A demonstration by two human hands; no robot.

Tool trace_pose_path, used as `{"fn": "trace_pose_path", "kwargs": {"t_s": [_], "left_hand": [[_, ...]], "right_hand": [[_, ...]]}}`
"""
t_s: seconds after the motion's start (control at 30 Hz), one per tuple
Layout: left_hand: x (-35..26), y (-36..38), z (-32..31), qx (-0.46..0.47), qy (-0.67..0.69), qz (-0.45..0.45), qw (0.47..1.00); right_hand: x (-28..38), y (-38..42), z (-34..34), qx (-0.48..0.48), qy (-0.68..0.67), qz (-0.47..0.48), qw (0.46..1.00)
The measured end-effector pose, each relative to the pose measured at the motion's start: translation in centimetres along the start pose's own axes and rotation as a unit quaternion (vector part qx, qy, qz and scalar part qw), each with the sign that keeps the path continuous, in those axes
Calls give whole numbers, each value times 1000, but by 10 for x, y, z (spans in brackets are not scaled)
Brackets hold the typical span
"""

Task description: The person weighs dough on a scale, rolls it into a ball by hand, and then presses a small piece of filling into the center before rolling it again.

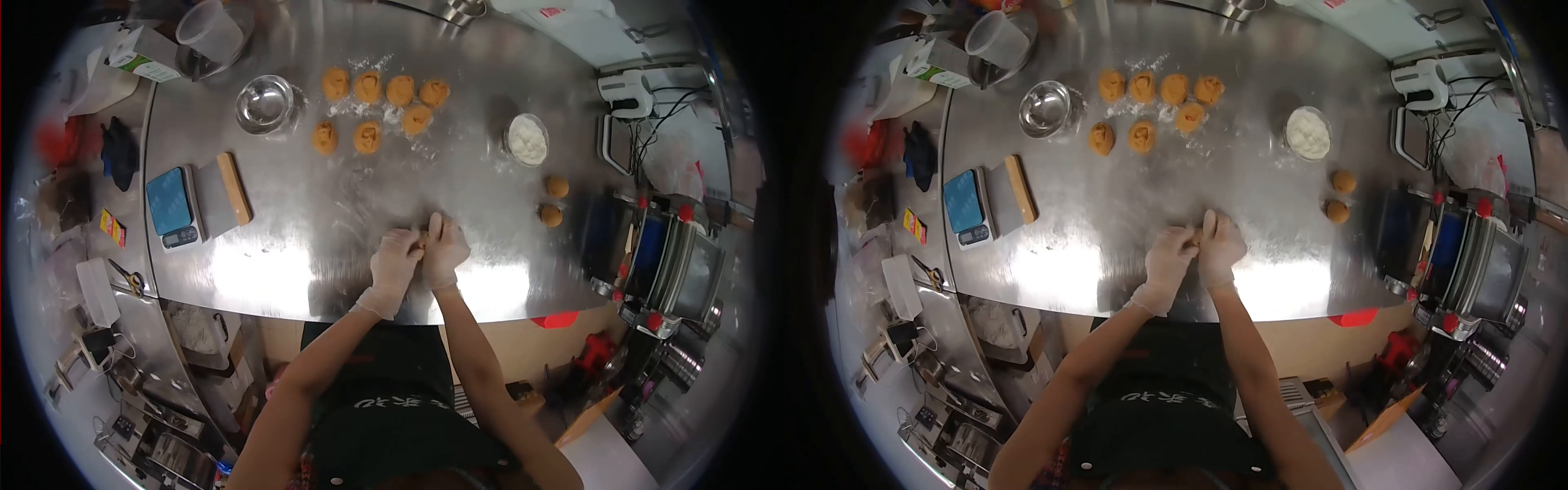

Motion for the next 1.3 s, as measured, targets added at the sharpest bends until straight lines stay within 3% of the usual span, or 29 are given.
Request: {"fn": "trace_pose_path", "kwargs": {"t_s": [0.07, 0.13, 0.2, 0.27, 0.37, 0.4, 0.47, 0.5, 0.6, 0.7, 0.73, 0.8, 0.83, 0.9, 0.93, 1.0, 1.1, 1.23, 1.3], "left_hand": [[-7, 7, 4, 74, -74, -71, 992], [1, 29, 2, 87, -86, -147, 982], [13, 39, -2, 87, -96, -209, 969], [23, 41, -1, 67, -108, -261, 957], [19, 19, 1, 233, -88, -137, 959], [7, 5, 9, 186, -86, -123, 971], [-28, -16, 25, 104, -78, -88, 988], [-38, -24, 25, 165, -97, -67, 979], [-42, -36, 11, 369, -185, -74, 908], [-48, -21, 16, 467, -257, -98, 840], [-38, -11, 18, 386, -219, -194, 875], [2, 15, 23, 208, -130, -373, 895], [8, 17, 23, 203, -138, -356, 902], [14, 19, 25, 194, -153, -323, 914], [13, 17, 23, 262, -153, -266, 915], [8, 2, 18, 382, -153, -150, 899], [-30, -28, 47, 304, -122, -241, 914], [-17, -40, 37, 405, -181, -322, 836], [-12, -39, 43, 432, -207, -317, 819]], "right_hand": [[-16, 19, -5, 61, -145, -209, 965], [-22, 29, -3, 81, -85, -133, 984], [-10, 36, 2, 37, 96, 26, 994], [-5, 24, 1, 5, 59, 48, 997], [-8, 22, 12, -5, 6, 24, 1000], [-7, 23, 13, 3, -17, 8, 1000], [-13, 25, 16, 8, -135, -141, 981], [-18, 28, 19, 9, -188, -216, 958], [-27, 25, 21, 57, -159, -253, 952], [-13, 31, 23, 32, -134, -203, 970], [-8, 33, 19, 0, -91, -150, 985], [-3, 43, 7, -64, -1, -45, 997], [-1, 45, 1, -111, 20, 15, 994], [-3, 46, -3, -80, 32, -11, 996], [-1, 44, -2, -69, 38, -23, 997], [-7, 48, 1, -51, -29, -155, 986], [-14, 59, 5, -28, -199, -351, 914], [6, 65, 17, 7, -457, -497, 738], [16, 62, 21, -17, -440, -497, 748]]}}
Point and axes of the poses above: each hand's wrist, its own y-axis away from the middle knuckle, its own z-axis out of the back of the hand, x = y × z, the point moved 2 cm from there along -y, towards the middle knuckle, and after that the axes turned 1 degree about z, right-handed, at the moved point
